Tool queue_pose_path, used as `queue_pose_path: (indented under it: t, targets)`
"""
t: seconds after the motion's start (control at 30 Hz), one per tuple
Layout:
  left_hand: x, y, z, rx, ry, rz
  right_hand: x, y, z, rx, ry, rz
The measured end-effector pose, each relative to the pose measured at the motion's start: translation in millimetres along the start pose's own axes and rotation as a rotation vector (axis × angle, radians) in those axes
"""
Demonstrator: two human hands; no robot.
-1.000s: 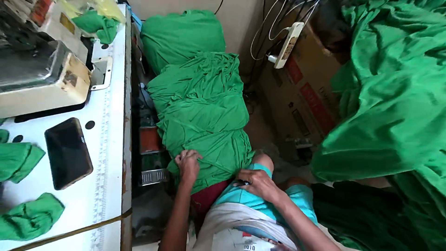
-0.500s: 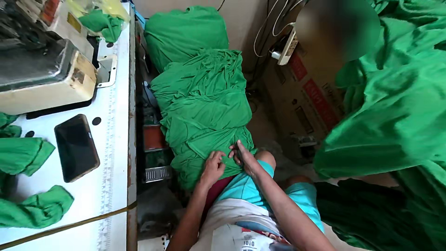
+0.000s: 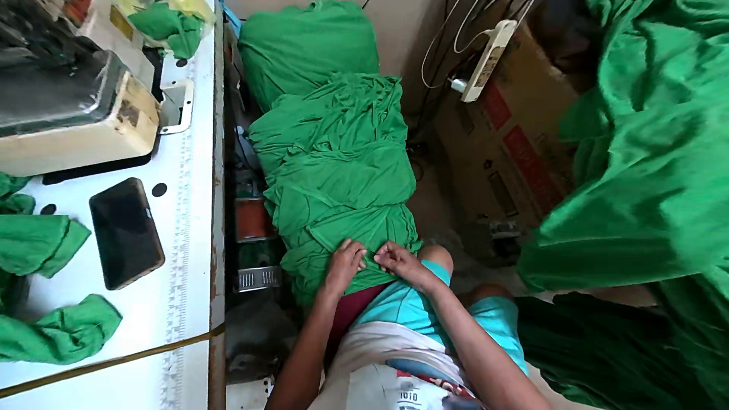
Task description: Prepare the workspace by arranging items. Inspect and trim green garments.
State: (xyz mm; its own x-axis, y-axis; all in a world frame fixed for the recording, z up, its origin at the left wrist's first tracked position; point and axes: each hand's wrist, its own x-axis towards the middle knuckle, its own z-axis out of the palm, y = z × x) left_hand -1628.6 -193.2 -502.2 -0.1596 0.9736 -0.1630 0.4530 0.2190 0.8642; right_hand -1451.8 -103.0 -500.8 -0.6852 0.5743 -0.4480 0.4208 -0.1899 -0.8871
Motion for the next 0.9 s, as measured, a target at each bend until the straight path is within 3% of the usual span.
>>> queue_pose_path:
  t: [0.17,0.5,0.7,0.9]
  targets:
    - [1.1,4.0,-0.4,0.035,-0.014,-0.043,-0.6,-0.1,-0.2,-0.149,-0.067,0.004]
    - [5.9,-0.8,-0.1,-0.037,0.005,-0.077,-2.7,1.6,0.3,-0.199,-0.096,-0.039]
    - [9.6,-4.1,-4.6,-0.207,0.015,-0.117,0.0,2.7,5.0,-0.142,-0.018,-0.042]
    - [11.5,-8.3,-3.7,-0.231,0.033,-0.092,1.5,-1.4,8.2,-0.283,-0.034,-0.036]
